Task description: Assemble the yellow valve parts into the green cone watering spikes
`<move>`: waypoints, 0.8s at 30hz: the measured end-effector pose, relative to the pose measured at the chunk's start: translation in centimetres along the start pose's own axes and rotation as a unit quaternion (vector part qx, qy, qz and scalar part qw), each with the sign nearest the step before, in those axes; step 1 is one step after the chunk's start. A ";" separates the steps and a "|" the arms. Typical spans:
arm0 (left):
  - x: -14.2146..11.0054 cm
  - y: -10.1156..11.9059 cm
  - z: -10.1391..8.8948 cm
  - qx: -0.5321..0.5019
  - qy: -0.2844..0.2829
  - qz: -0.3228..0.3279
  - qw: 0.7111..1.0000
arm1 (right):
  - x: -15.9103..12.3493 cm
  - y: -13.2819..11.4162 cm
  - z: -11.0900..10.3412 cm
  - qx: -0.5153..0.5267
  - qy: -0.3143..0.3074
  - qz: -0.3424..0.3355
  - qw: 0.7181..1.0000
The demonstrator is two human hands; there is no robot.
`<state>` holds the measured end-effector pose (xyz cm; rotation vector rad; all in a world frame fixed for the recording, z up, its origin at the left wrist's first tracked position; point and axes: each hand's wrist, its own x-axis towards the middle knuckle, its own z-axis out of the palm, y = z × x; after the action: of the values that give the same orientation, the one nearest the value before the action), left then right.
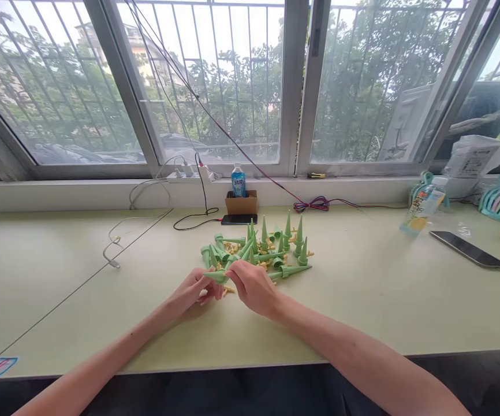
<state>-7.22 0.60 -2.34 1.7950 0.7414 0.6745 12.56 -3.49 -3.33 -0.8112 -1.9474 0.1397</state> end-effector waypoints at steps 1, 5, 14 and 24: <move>0.0 0.1 0.0 0.000 -0.003 -0.001 1.000 | 0.0 0.0 0.0 -0.001 -0.001 0.000 1.000; -0.1 0.4 -0.2 -0.011 -0.006 -0.001 1.000 | 0.1 0.0 -0.1 -0.014 -0.002 0.003 1.000; -0.1 0.0 -0.7 -0.038 -0.013 0.002 0.999 | 0.2 -0.2 -0.3 -0.014 -0.019 -0.007 1.000; 0.0 0.0 -0.7 -0.080 -0.029 -0.020 0.996 | 0.3 -0.1 -0.3 -0.030 -0.016 -0.021 0.999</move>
<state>-7.74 0.96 -2.15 1.6438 0.6638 0.6347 12.69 -3.51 -2.88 -0.8114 -2.0052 0.0687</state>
